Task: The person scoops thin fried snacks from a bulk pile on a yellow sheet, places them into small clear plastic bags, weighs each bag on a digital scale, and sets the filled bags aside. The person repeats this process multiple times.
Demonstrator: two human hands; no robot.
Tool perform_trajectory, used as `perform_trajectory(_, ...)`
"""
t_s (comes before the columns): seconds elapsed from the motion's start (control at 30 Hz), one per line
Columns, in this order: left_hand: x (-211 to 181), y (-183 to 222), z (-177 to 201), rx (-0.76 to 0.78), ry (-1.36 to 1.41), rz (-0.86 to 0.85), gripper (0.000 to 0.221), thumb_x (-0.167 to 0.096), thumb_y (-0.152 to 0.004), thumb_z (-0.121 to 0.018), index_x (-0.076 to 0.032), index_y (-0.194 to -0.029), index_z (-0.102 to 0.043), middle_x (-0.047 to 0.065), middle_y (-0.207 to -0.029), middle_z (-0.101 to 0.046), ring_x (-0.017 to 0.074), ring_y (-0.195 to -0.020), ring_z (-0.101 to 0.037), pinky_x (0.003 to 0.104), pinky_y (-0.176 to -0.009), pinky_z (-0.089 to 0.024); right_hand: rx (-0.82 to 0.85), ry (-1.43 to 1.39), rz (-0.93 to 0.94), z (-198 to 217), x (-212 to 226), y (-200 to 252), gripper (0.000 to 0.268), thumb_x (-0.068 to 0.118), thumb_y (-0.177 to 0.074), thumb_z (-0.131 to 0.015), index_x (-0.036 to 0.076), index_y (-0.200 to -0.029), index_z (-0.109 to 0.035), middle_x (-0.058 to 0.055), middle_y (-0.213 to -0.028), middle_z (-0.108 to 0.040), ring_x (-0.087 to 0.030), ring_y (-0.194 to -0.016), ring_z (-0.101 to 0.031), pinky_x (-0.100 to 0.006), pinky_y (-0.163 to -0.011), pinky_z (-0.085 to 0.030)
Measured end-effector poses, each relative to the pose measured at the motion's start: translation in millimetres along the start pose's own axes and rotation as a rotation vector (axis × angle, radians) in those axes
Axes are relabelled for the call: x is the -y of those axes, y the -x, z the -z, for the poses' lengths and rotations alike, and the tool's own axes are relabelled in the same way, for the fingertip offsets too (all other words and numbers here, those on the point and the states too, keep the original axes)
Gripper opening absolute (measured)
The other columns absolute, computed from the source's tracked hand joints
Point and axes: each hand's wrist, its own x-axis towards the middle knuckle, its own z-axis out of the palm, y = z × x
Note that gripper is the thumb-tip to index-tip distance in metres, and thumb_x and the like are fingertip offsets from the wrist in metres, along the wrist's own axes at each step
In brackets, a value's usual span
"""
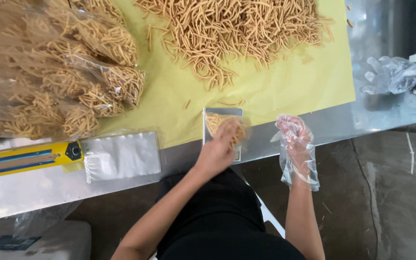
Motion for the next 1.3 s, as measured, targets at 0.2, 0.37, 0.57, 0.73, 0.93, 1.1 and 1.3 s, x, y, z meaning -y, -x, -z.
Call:
perform_trajectory(0.2, 10.0, -0.3, -0.1, -0.002, -0.107, 0.030, 0.068, -0.003, -0.076, -0.067, -0.008, -0.143, -0.052, 0.015, -0.158, -0.040, 0.0382, -0.080, -0.071, 0.047, -0.072, -0.058, 0.132, 0.028, 0.144, -35.5, 83.4, 40.6, 0.025, 0.000, -0.098, -0.067, -0.002, -0.123, -0.063, -0.012, -0.118, -0.072, -0.018, -0.106, -0.073, -0.030, -0.096, -0.059)
perform_trajectory(0.37, -6.1, 10.3, 9.6, -0.009, -0.176, 0.008, 0.056, -0.009, -0.080, -0.071, -0.012, -0.135, -0.062, 0.016, -0.155, -0.045, 0.0357, -0.076, -0.072, 0.046, -0.071, -0.060, 0.371, 0.376, 0.310, -54.6, 126.4, 55.6, 0.025, -0.003, -0.097, -0.066, -0.001, -0.122, -0.067, -0.014, -0.117, -0.074, -0.018, -0.109, -0.072, -0.031, -0.097, -0.059)
perform_trajectory(0.57, -5.8, 22.7, 33.8, -0.109, -0.102, 0.003, 0.050, -0.013, -0.085, -0.072, -0.014, -0.134, -0.063, 0.013, -0.153, -0.049, 0.0306, -0.081, -0.074, 0.044, -0.075, -0.060, 0.591, 0.731, 0.440, -51.2, 102.0, 59.9, 0.022, 0.004, -0.092, -0.070, 0.006, -0.114, -0.074, -0.005, -0.116, -0.077, -0.013, -0.103, -0.075, -0.026, -0.088, -0.058)
perform_trajectory(0.73, 32.6, 21.9, 30.8, -0.042, -0.076, 0.187, 0.055, -0.013, -0.085, -0.069, -0.012, -0.138, -0.055, 0.010, -0.153, -0.048, 0.0329, -0.078, -0.072, 0.046, -0.076, -0.058, 0.824, 0.152, 0.106, -84.2, 33.9, 29.2, 0.030, 0.012, -0.097, -0.062, 0.003, -0.126, -0.063, -0.007, -0.128, -0.068, -0.018, -0.119, -0.065, -0.031, -0.103, -0.052)
perform_trajectory(0.93, 90.8, 17.9, 6.5, -0.027, -0.109, 0.213, 0.060, -0.015, -0.085, -0.070, -0.010, -0.142, -0.050, 0.013, -0.150, -0.048, 0.0375, -0.098, -0.069, 0.048, -0.088, -0.054, 0.785, 1.578, 0.720, -137.3, 8.4, -9.7, 0.020, 0.020, -0.092, -0.064, 0.012, -0.109, -0.068, -0.008, -0.093, -0.072, -0.025, -0.075, -0.070, -0.040, -0.063, -0.055)
perform_trajectory(1.1, 106.3, 29.9, -9.6, -0.031, -0.097, 0.218, 0.057, -0.018, -0.086, -0.072, -0.012, -0.139, -0.053, 0.013, -0.148, -0.050, 0.0364, -0.100, -0.069, 0.047, -0.088, -0.055, 0.922, 1.388, 0.865, -134.8, 14.5, -10.7, 0.027, 0.019, -0.094, -0.063, 0.011, -0.119, -0.071, -0.009, -0.095, -0.074, -0.026, -0.076, -0.072, -0.042, -0.063, -0.056)
perform_trajectory(1.3, 94.7, 33.9, -0.3, -0.003, -0.023, 0.319, 0.056, -0.018, -0.086, -0.070, -0.015, -0.139, -0.053, 0.011, -0.148, -0.051, 0.0300, -0.083, -0.072, 0.044, -0.084, -0.056, 0.804, 0.872, 0.525, -106.7, 43.6, 4.1, 0.038, 0.025, -0.094, -0.062, 0.010, -0.129, -0.066, -0.011, -0.124, -0.072, -0.023, -0.111, -0.068, -0.035, -0.093, -0.055)
